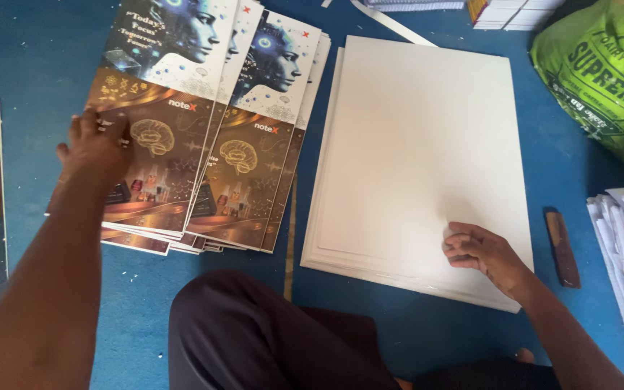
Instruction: The person inserts printed covers into blank book blocks, aligns them, and presses the spine to secure the binding. The person repeats this process for multiple books.
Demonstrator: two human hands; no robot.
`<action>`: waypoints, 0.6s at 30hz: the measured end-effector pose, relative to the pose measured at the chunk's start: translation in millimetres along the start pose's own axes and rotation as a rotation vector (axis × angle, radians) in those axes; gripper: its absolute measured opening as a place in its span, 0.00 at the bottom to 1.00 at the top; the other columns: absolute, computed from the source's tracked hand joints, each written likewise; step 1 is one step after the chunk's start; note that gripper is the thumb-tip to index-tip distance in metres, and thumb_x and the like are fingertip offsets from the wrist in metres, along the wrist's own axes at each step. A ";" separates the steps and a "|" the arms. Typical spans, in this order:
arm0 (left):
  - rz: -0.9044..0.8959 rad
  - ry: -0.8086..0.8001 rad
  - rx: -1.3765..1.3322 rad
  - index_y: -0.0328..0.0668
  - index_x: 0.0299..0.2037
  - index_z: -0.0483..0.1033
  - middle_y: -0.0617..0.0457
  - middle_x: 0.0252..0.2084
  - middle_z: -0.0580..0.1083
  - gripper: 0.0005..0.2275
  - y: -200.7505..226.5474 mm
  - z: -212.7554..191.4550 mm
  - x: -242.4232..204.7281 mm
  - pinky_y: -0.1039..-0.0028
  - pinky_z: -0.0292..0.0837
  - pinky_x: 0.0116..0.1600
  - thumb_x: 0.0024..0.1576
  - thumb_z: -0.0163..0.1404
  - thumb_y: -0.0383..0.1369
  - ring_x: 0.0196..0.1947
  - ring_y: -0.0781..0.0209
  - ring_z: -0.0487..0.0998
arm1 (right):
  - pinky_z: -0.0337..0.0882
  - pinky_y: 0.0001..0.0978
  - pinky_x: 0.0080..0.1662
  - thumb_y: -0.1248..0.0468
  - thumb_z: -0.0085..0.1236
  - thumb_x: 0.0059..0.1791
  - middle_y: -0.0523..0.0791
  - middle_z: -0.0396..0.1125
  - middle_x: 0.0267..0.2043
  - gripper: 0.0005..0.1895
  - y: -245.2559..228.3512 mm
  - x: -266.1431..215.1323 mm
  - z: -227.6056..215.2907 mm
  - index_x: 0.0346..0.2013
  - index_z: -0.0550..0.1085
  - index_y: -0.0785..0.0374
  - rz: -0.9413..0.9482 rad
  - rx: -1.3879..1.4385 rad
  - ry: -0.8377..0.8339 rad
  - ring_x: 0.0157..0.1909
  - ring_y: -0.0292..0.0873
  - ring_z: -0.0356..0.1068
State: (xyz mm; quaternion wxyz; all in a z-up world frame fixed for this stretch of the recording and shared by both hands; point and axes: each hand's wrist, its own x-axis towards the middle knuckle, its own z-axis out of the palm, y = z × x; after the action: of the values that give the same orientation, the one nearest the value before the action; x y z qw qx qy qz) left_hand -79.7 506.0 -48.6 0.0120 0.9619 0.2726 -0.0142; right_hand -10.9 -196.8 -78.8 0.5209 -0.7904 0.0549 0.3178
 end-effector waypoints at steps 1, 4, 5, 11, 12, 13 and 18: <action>0.020 -0.026 0.035 0.64 0.73 0.57 0.44 0.77 0.45 0.33 4.9 1.9 1.2 0.35 0.44 0.66 0.56 0.55 0.45 0.75 0.39 0.45 | 0.75 0.44 0.59 0.57 0.52 0.50 0.54 0.71 0.56 0.33 1.1 1.7 -0.4 0.68 0.63 0.66 0.001 0.014 -0.005 0.58 0.49 0.73; -0.034 -0.182 0.027 0.58 0.73 0.58 0.46 0.79 0.47 0.34 17.2 4.7 2.4 0.35 0.42 0.72 0.56 0.50 0.54 0.78 0.45 0.45 | 0.75 0.46 0.58 0.56 0.52 0.50 0.55 0.70 0.56 0.33 5.2 5.4 -4.4 0.69 0.62 0.66 0.003 0.032 -0.011 0.58 0.51 0.73; -0.072 -0.246 0.006 0.58 0.73 0.60 0.47 0.80 0.49 0.35 19.2 5.2 2.7 0.37 0.45 0.75 0.56 0.49 0.57 0.80 0.46 0.47 | 0.75 0.46 0.58 0.56 0.52 0.50 0.55 0.70 0.56 0.34 7.5 6.8 -4.3 0.69 0.62 0.66 0.005 0.022 -0.010 0.58 0.51 0.73; -0.044 -0.243 -0.080 0.44 0.74 0.57 0.41 0.77 0.55 0.48 16.5 19.1 14.4 0.47 0.51 0.76 0.49 0.52 0.68 0.78 0.43 0.51 | 0.73 0.49 0.59 0.55 0.52 0.50 0.57 0.70 0.57 0.35 19.7 12.3 -8.7 0.69 0.62 0.68 -0.031 0.067 -0.022 0.59 0.53 0.72; -0.044 -0.232 -0.105 0.44 0.74 0.56 0.41 0.77 0.54 0.49 12.7 21.2 17.0 0.47 0.51 0.75 0.48 0.52 0.67 0.78 0.43 0.51 | 0.73 0.49 0.59 0.55 0.52 0.49 0.57 0.69 0.57 0.35 21.1 12.7 -9.5 0.69 0.62 0.68 -0.028 0.065 -0.019 0.59 0.53 0.72; -0.043 -0.219 -0.132 0.45 0.75 0.55 0.41 0.77 0.54 0.49 9.1 22.8 20.4 0.47 0.51 0.75 0.47 0.53 0.67 0.77 0.42 0.51 | 0.73 0.49 0.59 0.56 0.52 0.50 0.57 0.69 0.57 0.35 21.8 13.9 -9.7 0.69 0.62 0.68 -0.023 0.074 -0.021 0.59 0.53 0.72; -0.019 -0.199 -0.173 0.44 0.74 0.54 0.42 0.77 0.51 0.50 -3.6 33.0 31.9 0.47 0.50 0.73 0.45 0.54 0.67 0.77 0.42 0.49 | 0.72 0.50 0.59 0.57 0.52 0.50 0.57 0.69 0.57 0.35 21.5 16.3 -9.0 0.70 0.61 0.69 0.009 0.101 -0.004 0.59 0.53 0.72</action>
State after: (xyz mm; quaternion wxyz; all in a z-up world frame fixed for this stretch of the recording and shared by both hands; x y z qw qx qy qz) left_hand -55.1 524.7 -82.7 0.1216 0.9485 0.2794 -0.0861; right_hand -2.9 -210.3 -102.5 0.5588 -0.7621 0.0731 0.3186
